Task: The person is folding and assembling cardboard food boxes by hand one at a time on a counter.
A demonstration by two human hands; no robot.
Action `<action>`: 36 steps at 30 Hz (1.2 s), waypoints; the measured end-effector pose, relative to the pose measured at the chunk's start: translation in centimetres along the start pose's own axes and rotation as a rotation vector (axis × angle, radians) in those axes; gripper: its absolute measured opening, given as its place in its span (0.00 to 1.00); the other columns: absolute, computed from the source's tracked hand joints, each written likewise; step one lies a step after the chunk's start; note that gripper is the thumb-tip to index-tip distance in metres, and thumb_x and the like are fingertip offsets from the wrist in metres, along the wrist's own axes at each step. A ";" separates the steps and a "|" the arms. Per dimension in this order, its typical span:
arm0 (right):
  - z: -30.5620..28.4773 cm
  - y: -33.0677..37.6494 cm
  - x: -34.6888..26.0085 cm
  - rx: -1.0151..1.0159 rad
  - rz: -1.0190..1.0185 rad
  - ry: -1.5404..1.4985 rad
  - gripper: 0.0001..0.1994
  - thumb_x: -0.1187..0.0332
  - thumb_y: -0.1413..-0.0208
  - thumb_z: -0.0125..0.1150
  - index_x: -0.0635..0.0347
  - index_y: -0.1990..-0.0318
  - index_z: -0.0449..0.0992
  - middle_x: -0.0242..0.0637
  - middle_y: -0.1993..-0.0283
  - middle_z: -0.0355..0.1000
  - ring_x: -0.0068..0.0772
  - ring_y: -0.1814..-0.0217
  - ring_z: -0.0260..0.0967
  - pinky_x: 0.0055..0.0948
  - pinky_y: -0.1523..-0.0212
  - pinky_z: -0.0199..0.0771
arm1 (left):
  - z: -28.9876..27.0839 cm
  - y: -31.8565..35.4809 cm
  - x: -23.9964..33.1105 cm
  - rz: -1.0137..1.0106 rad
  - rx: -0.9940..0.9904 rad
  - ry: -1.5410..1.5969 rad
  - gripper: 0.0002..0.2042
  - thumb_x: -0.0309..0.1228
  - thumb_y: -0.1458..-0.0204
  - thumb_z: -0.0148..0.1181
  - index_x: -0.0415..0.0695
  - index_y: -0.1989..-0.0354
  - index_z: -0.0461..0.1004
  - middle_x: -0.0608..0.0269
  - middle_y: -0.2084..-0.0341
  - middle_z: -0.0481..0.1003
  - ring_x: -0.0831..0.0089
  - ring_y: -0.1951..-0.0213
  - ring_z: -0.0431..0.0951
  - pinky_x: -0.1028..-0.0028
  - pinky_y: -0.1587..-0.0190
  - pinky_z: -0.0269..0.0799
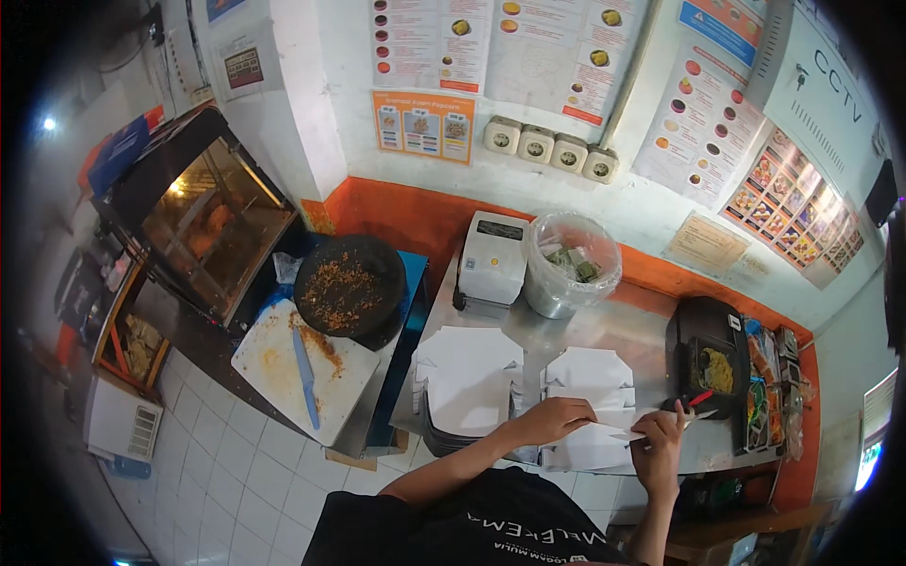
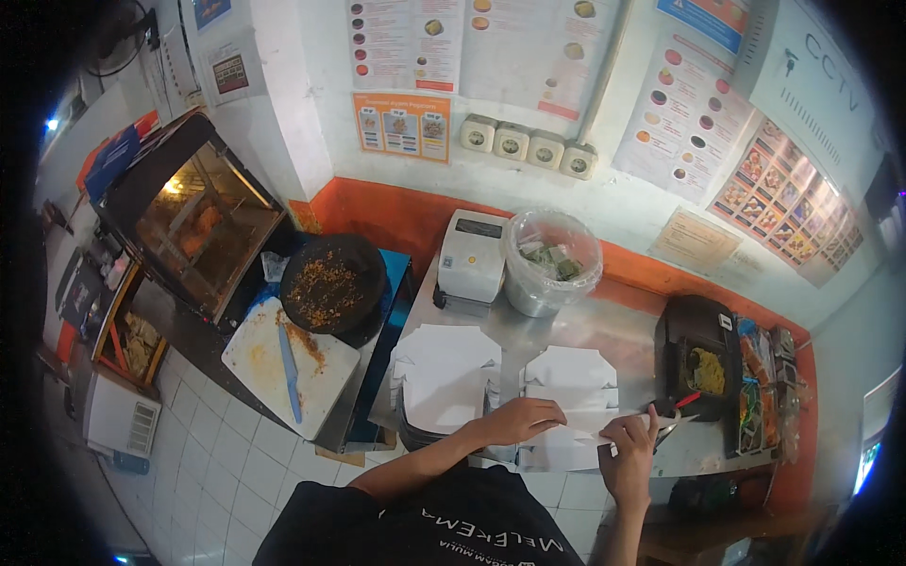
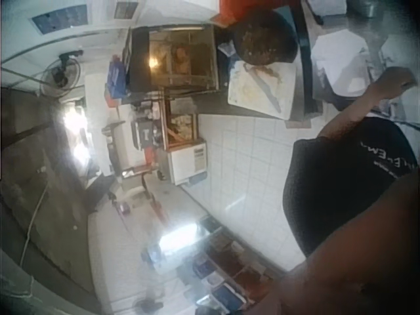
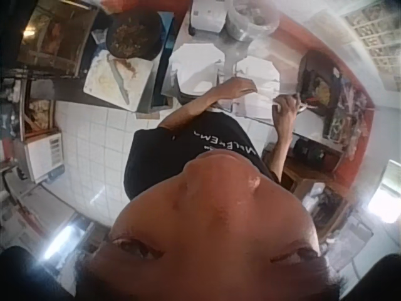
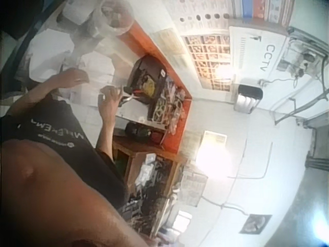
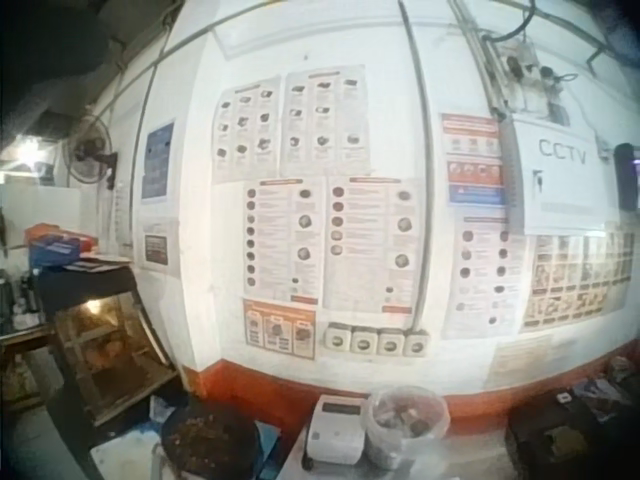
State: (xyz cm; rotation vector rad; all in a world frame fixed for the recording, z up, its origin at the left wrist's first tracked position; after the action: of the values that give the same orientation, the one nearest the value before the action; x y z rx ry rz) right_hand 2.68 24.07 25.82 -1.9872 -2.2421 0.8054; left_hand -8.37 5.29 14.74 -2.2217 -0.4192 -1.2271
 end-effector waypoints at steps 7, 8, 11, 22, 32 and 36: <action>-2.0 -0.2 -1.5 0.240 -0.029 -0.610 0.12 0.85 0.62 0.52 0.59 0.69 0.73 0.39 0.73 0.70 0.42 0.65 0.67 0.43 0.45 0.64 | -1.1 0.1 1.3 -0.097 -0.245 0.587 0.15 0.37 0.32 0.55 0.35 0.54 0.77 0.69 0.68 0.76 0.83 0.65 0.69 0.76 0.60 0.69; -1.7 -0.3 -1.9 0.265 -0.030 -0.706 0.12 0.85 0.61 0.52 0.59 0.68 0.74 0.39 0.73 0.71 0.42 0.66 0.67 0.41 0.48 0.65 | -1.5 0.4 2.0 -0.107 -0.235 0.597 0.14 0.37 0.33 0.56 0.36 0.53 0.77 0.69 0.68 0.76 0.83 0.65 0.70 0.76 0.60 0.69; -2.1 -1.1 -4.5 0.085 -0.071 -0.589 0.12 0.81 0.57 0.59 0.59 0.63 0.78 0.39 0.70 0.69 0.41 0.64 0.64 0.37 0.54 0.63 | -2.1 0.8 3.6 -0.051 -0.150 0.622 0.16 0.31 0.36 0.60 0.38 0.43 0.74 0.68 0.64 0.80 0.84 0.60 0.73 0.76 0.55 0.72; -1.4 -2.5 -7.5 0.000 -0.111 -0.240 0.13 0.71 0.54 0.76 0.57 0.59 0.84 0.37 0.62 0.58 0.36 0.61 0.60 0.31 0.65 0.64 | -6.5 3.0 10.0 -0.144 0.057 0.400 0.31 0.22 0.38 0.57 0.45 0.26 0.56 0.49 0.59 0.84 0.76 0.61 0.79 0.73 0.50 0.73; -0.3 -3.3 -6.8 0.251 -0.016 -0.290 0.28 0.61 0.38 0.63 0.57 0.32 0.67 0.55 0.32 0.59 0.51 0.29 0.58 0.46 0.33 0.59 | -6.4 4.0 13.8 -0.028 0.206 0.043 0.27 0.26 0.44 0.61 0.46 0.34 0.67 0.53 0.63 0.83 0.56 0.61 0.83 0.64 0.55 0.77; -0.4 -4.0 -5.1 0.272 0.314 -0.749 0.35 0.60 0.32 0.56 0.63 0.25 0.48 0.49 0.28 0.56 0.40 0.26 0.53 0.38 0.29 0.53 | -3.9 4.1 12.1 0.281 0.044 -0.277 0.15 0.24 0.49 0.59 0.42 0.52 0.79 0.57 0.59 0.80 0.58 0.55 0.81 0.62 0.53 0.78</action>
State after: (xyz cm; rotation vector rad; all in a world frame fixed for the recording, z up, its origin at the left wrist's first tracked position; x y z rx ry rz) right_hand 0.11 19.27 29.27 -2.1548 -1.9262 2.0504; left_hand -2.40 -0.28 25.30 -2.3252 -0.2249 -0.7622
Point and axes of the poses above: each hand's wrist, its own y-axis away from the middle knuckle, its own z-axis out of the palm, x = y × z, the point moved 2 cm from there along -y, towards the middle knuckle
